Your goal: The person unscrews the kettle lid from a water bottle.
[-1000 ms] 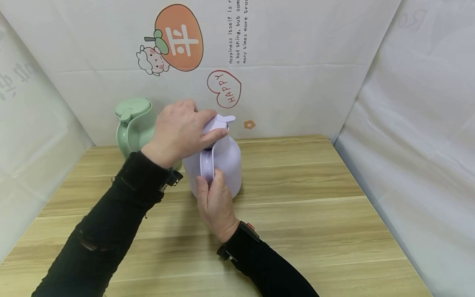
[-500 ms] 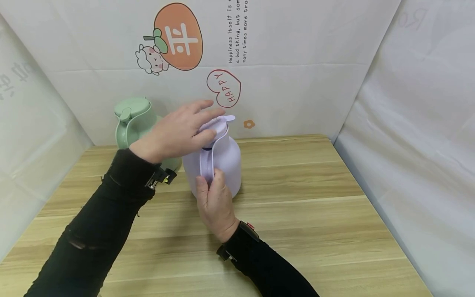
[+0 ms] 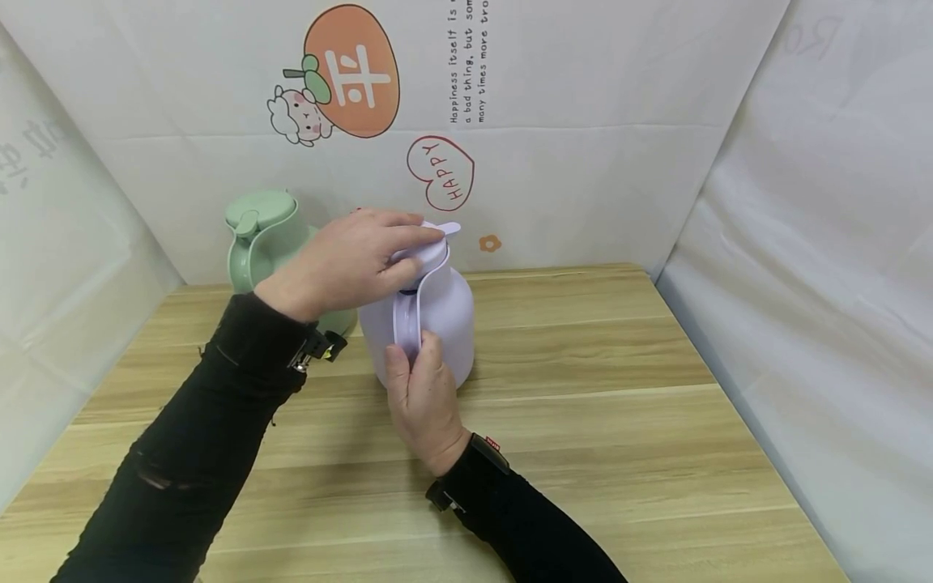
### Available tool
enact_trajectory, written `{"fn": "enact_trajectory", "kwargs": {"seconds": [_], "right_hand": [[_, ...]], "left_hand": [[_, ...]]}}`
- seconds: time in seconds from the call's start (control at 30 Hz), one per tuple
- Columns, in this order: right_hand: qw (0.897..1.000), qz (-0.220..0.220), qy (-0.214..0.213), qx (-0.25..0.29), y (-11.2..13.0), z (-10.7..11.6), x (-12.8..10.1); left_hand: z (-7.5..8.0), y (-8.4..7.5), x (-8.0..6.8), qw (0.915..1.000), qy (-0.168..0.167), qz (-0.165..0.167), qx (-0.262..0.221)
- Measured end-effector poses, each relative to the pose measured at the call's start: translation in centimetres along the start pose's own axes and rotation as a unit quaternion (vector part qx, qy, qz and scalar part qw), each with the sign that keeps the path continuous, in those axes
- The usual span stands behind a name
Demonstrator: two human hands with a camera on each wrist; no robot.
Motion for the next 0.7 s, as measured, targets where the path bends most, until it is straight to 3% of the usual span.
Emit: {"fn": "enact_trajectory", "kwargs": {"seconds": [0.37, 0.7], "right_hand": [[1.000, 0.001, 0.000, 0.005, -0.02, 0.07, 0.02], [1.000, 0.001, 0.005, 0.004, 0.04, 0.08, 0.00]], "left_hand": [[0.05, -0.34, 0.01, 0.9994, -0.031, 0.009, 0.010], [0.03, -0.62, 0.05, 0.9964, -0.037, 0.060, 0.048]]}}
Point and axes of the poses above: each hand's wrist, its own x-axis towards the middle knuckle, its own z-axis out of the back of the hand, y = z × x, the point moved 3 cm from there along x, towards the middle knuckle, and after that the axes turned 15 degrees about z, right-handed, at the moved point
